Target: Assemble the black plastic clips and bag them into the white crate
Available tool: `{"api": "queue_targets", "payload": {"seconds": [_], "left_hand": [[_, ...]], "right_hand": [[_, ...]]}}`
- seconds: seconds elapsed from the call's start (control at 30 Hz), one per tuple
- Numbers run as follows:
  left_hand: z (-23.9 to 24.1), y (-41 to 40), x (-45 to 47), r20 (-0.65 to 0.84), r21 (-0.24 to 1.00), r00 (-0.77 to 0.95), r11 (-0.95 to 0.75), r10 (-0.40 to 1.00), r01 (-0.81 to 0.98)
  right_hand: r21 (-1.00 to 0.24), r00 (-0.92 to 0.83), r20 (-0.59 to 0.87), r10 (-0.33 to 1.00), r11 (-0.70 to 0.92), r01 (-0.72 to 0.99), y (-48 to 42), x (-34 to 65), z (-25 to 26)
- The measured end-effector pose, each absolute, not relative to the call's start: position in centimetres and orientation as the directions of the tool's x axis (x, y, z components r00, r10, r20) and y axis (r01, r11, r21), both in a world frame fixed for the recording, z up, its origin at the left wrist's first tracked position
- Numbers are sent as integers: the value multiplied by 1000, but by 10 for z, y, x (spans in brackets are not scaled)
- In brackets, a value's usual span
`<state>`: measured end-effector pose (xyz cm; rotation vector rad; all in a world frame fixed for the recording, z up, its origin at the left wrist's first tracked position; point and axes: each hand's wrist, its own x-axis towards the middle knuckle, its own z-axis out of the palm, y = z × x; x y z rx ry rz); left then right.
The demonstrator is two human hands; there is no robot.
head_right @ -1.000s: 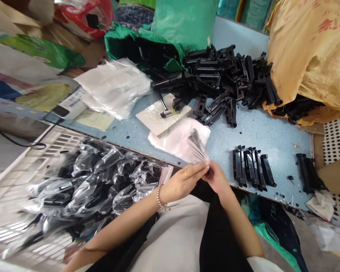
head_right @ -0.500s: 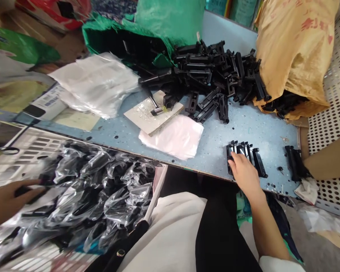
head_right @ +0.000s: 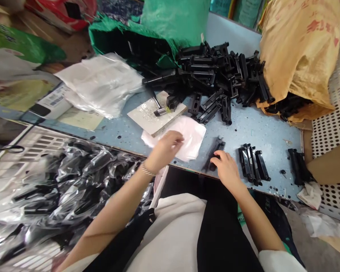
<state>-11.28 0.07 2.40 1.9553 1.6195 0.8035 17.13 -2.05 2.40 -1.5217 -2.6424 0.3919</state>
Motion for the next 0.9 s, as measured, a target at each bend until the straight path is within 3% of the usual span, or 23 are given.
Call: {"api": "queue_targets", "payload": {"seconds": [0.13,0.27,0.4,0.5,0.57,0.6,0.7,0.8,0.9], "left_hand": [[-11,24,-70,181,484,105,-182,978,856],[-23,29,-87,165,676,111,-194,980,711],[-21,28,-101,155,842,17,-141,988,521],[-21,27,-100,136,872,1,-121,991,475],[-21,27,-97,120,866,24,-117,992,486],[-21,28,-96,117,858,33,-118,993,499],[-19,28,-94,132,833,26,-126,991,539],[-13,24,-100,204,803,-19,-156,979,575],[-9,18,-107,326,656,97,-299,940,693]], "right_hand": [[-400,-441,41,897,419,815,-32,190,16],[-360,-132,80,988,152,920,-42,176,5],[-392,93,-103,990,-126,911,-36,170,5],[-681,129,-278,952,-290,673,-30,179,15],[-871,-29,-406,913,-377,315,-29,179,21],[-890,-144,-453,880,-439,124,-30,175,22],[-728,-402,-529,747,-643,-237,-35,154,16],[-561,-444,-596,669,-743,-366,-38,139,0],[-510,-441,-611,657,-753,-415,-38,139,-11]]}}
